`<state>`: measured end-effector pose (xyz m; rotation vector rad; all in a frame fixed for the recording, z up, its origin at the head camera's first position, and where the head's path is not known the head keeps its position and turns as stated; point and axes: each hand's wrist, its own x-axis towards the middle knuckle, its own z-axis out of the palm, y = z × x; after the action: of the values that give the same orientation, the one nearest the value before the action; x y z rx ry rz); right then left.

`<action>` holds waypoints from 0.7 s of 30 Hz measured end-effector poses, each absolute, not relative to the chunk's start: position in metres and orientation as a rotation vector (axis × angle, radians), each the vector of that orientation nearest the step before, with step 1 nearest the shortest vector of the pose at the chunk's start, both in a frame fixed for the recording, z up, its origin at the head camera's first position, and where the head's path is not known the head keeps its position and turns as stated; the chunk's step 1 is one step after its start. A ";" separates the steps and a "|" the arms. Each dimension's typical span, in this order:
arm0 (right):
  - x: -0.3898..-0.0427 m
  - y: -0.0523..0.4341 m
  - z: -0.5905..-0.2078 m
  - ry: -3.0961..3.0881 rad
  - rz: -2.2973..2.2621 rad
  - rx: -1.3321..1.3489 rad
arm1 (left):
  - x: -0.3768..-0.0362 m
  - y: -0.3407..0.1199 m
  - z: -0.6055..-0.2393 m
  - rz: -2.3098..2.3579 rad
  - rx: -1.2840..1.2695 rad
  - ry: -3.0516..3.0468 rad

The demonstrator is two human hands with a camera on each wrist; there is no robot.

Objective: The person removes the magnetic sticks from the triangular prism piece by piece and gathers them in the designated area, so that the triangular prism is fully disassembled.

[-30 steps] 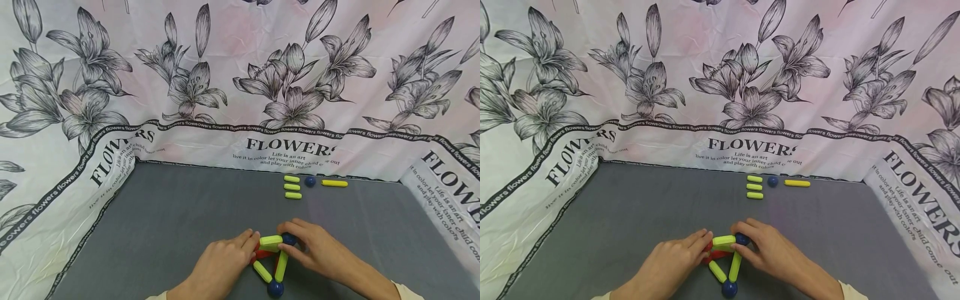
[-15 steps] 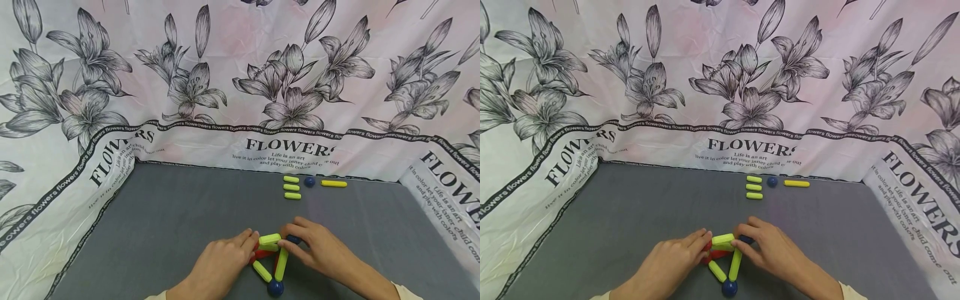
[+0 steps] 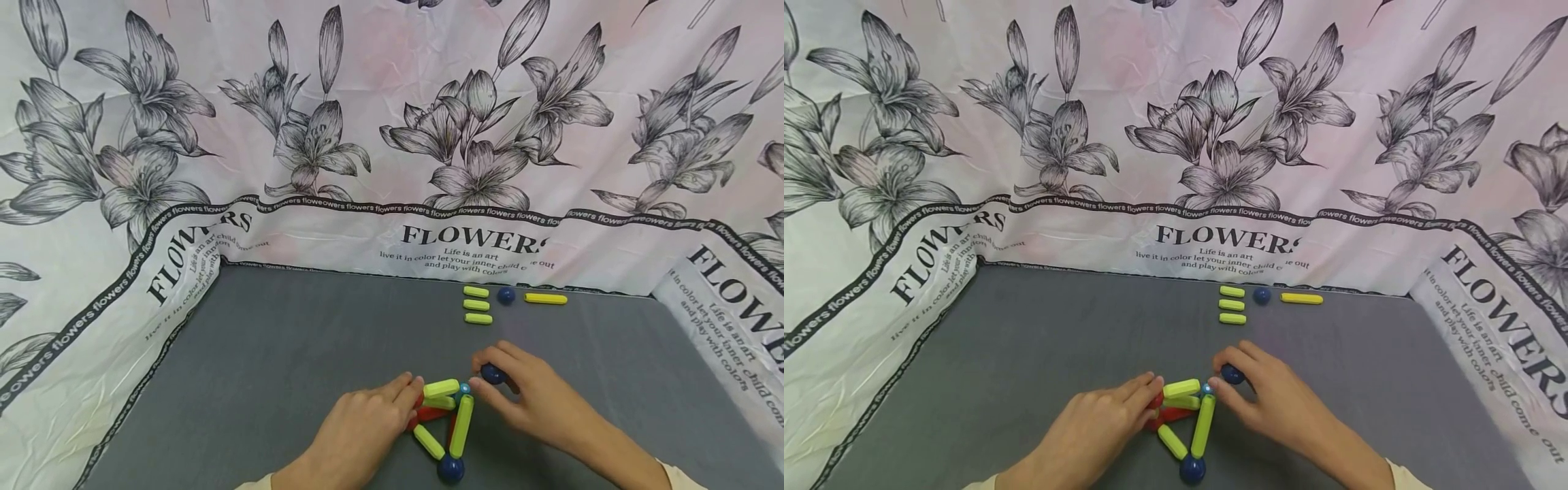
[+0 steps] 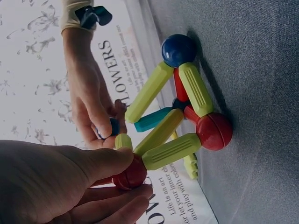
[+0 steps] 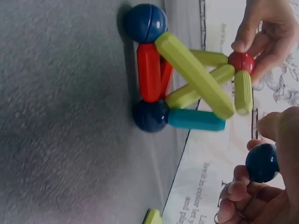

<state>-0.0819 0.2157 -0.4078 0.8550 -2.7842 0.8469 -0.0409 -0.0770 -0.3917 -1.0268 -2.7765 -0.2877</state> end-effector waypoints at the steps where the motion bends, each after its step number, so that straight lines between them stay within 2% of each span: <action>1: -0.082 0.218 -0.408 -2.785 0.845 0.843 | -0.041 -0.077 -0.392 -0.288 -1.025 -2.774; 8: -0.094 0.234 -0.410 -2.824 0.790 0.688 | -0.040 -0.079 -0.395 -0.293 -1.014 -2.734; 14: -0.118 0.255 -0.418 -2.846 0.711 0.496 | -0.041 -0.079 -0.394 -0.297 -1.012 -2.731; 21: -0.139 0.272 -0.431 -2.796 0.573 0.467 | -0.042 -0.078 -0.394 -0.328 -1.026 -2.752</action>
<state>-0.1395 0.2722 -0.4310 0.4672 -2.7962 0.5732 -0.0420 -0.0784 -0.3941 -1.0260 -2.7516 -0.3276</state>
